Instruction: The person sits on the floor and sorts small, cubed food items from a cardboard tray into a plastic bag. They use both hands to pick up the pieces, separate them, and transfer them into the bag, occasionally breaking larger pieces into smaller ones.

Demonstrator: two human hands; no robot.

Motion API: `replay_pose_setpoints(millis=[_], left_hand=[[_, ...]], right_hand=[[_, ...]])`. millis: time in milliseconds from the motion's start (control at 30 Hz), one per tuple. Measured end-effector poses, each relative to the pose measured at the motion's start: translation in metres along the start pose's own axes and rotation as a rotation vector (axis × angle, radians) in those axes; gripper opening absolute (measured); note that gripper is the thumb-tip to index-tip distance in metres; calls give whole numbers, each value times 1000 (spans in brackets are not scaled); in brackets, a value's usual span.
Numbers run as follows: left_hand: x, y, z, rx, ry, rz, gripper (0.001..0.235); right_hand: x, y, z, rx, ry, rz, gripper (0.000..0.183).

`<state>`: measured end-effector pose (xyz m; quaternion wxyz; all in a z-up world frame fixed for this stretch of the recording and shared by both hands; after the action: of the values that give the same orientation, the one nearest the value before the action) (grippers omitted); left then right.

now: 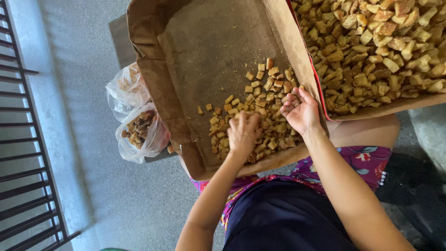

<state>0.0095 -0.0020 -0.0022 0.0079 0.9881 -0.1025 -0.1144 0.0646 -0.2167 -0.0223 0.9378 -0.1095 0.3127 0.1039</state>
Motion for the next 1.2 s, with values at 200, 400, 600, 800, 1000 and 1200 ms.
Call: replay_pose_setpoints(millis=[200, 400, 600, 800, 1000, 1200], left_hand=[[15, -55, -14, -346, 119, -255, 41], [27, -44, -94, -879, -202, -208, 43], [31, 11, -165, -942, -266, 293, 58], [41, -15, -145, -846, -38, 21, 52], [43, -18, -83, -306, -154, -136, 53], [50, 75, -73, 47, -305, 248, 81]], right_hand=[[-1, 1, -2, 5, -20, 7, 16], [-30, 15, 45, 20, -42, 175, 25], [-45, 42, 68, -52, -374, 267, 55], [-32, 35, 44, 69, -349, 301, 41], [-28, 8, 51, -8, -286, 174, 37], [-6, -18, 38, -54, -450, 57, 21]])
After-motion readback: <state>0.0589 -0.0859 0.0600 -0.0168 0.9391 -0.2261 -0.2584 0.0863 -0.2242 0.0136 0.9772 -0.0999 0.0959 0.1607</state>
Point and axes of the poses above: each hand's wrist, its own x-axis towards the middle knuckle, its own z-axis out of the palm, y = z × x, the point moved 1 cm from there along x, towards the middle knuckle, and after that the axes turned 7 degrees about x, right-handed, at the moved point
